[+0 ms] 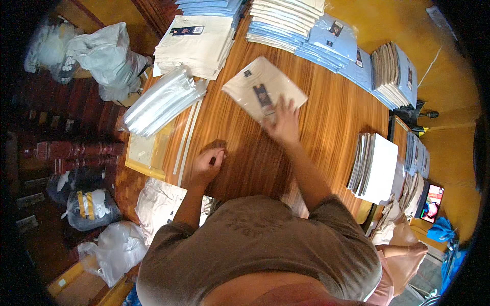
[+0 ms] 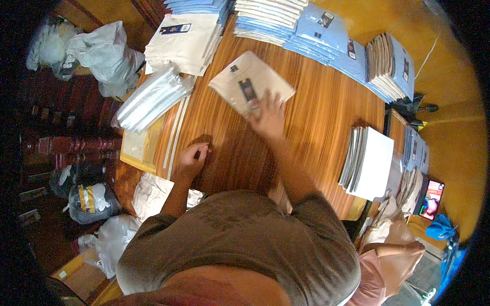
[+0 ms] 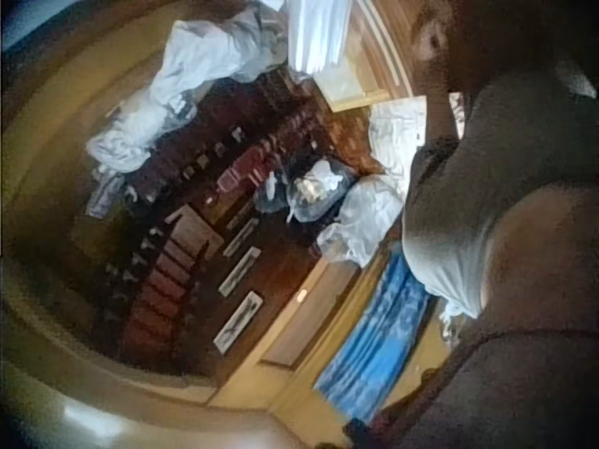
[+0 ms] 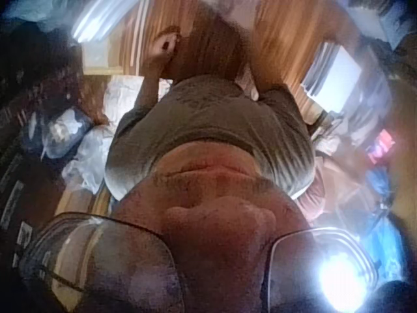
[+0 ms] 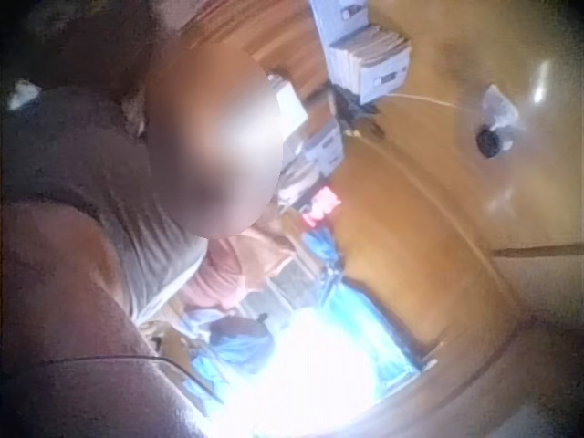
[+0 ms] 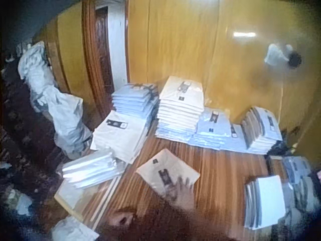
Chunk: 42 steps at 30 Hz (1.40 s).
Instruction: The person packages textile products by placing folded shirts into individual plastic bags, sealing the bags, and stacking the packaged items.
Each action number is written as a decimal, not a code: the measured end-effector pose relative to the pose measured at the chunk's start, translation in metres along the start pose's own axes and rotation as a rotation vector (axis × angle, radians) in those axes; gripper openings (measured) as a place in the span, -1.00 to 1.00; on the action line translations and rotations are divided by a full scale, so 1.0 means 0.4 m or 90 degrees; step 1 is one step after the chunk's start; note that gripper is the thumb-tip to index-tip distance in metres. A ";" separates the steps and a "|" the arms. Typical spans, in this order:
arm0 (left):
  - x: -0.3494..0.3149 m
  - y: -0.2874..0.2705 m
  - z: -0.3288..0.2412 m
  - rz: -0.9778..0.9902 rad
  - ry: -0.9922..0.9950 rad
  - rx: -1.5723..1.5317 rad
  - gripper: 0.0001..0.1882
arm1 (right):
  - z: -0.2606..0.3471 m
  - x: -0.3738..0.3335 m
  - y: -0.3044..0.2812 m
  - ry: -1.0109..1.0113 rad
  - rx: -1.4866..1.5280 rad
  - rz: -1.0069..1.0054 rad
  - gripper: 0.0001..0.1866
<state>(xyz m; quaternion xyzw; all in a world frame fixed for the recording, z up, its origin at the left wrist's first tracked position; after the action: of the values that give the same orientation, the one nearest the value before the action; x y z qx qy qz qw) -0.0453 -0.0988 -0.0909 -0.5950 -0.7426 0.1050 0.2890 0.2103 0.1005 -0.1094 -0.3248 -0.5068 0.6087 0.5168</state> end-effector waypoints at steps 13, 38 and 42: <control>-0.014 -0.017 0.040 0.058 0.091 0.157 -0.83 | -0.094 0.397 -0.010 -0.246 -0.107 0.034 -0.19; 0.830 -0.430 0.314 -0.018 -0.074 0.178 -0.25 | 0.454 0.696 0.041 0.324 0.659 0.116 -0.62; 0.850 -0.434 0.405 -0.058 -0.197 0.137 -0.16 | 0.522 0.740 0.059 0.350 0.856 0.265 -0.48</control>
<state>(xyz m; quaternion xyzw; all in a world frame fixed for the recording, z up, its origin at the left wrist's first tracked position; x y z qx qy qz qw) -0.3204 0.2057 -0.0322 -0.5035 -0.7887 0.2606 0.2378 -0.0640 0.3265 -0.0366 -0.1688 0.1928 0.7690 0.5856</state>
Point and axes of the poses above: each hand's wrist, its own x-axis towards the middle knuckle, its own y-axis out of the palm, z = x × y, the point moved 2 cm from there along x, towards the middle knuckle, and after that the axes turned 8 degrees about y, right-handed, at the moved point
